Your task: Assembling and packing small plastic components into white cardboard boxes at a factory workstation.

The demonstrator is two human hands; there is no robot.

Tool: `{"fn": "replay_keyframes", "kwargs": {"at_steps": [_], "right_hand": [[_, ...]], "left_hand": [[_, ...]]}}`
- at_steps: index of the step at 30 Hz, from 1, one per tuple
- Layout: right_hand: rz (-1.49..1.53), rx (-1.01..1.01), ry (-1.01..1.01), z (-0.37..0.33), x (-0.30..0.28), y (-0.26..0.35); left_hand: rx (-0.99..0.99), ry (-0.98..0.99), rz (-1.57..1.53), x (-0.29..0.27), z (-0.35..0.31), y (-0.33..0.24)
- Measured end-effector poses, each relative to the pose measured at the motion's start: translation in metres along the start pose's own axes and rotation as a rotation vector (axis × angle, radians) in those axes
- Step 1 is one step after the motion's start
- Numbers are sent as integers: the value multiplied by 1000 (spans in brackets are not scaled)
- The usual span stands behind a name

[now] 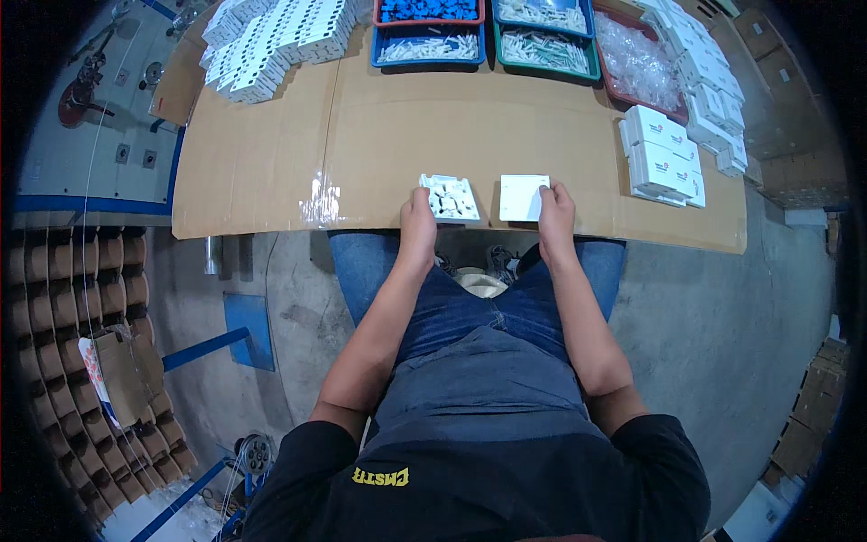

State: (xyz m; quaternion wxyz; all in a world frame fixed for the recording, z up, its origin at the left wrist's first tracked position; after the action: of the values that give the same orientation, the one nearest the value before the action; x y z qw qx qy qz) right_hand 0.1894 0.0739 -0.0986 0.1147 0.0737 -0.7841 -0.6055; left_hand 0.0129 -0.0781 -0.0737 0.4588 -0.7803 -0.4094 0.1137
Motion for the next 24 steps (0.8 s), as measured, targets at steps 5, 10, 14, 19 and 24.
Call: {"fn": "replay_keyframes", "kwargs": {"at_steps": [5, 10, 14, 19, 24], "right_hand": [[132, 14, 81, -1, 9, 8], [-697, -486, 77, -9, -3, 16], [-981, -757, 408, -1, 12, 20], [-1003, -733, 273, 11, 16, 8], [-938, -769, 89, 20, -2, 2]], "left_hand": [[449, -186, 662, -23, 45, -5], [722, -349, 972, -8, 17, -6], [755, -304, 1211, 0, 17, -4], [744, -430, 1240, -4, 43, -6], [883, -477, 1235, -4, 51, -1]]}}
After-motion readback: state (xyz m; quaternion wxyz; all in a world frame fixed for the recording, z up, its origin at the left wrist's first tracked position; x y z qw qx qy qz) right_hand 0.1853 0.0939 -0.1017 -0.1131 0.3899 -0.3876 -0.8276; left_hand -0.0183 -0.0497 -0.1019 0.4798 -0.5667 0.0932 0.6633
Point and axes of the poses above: each hand's wrist, its own z-axis towards the middle knuckle, its own x-axis out of the palm, y = z × x, the point moved 1 cm from there along z, towards the middle knuckle, and after that the axes turned 5 degrees about z, right-handed, at the moved point
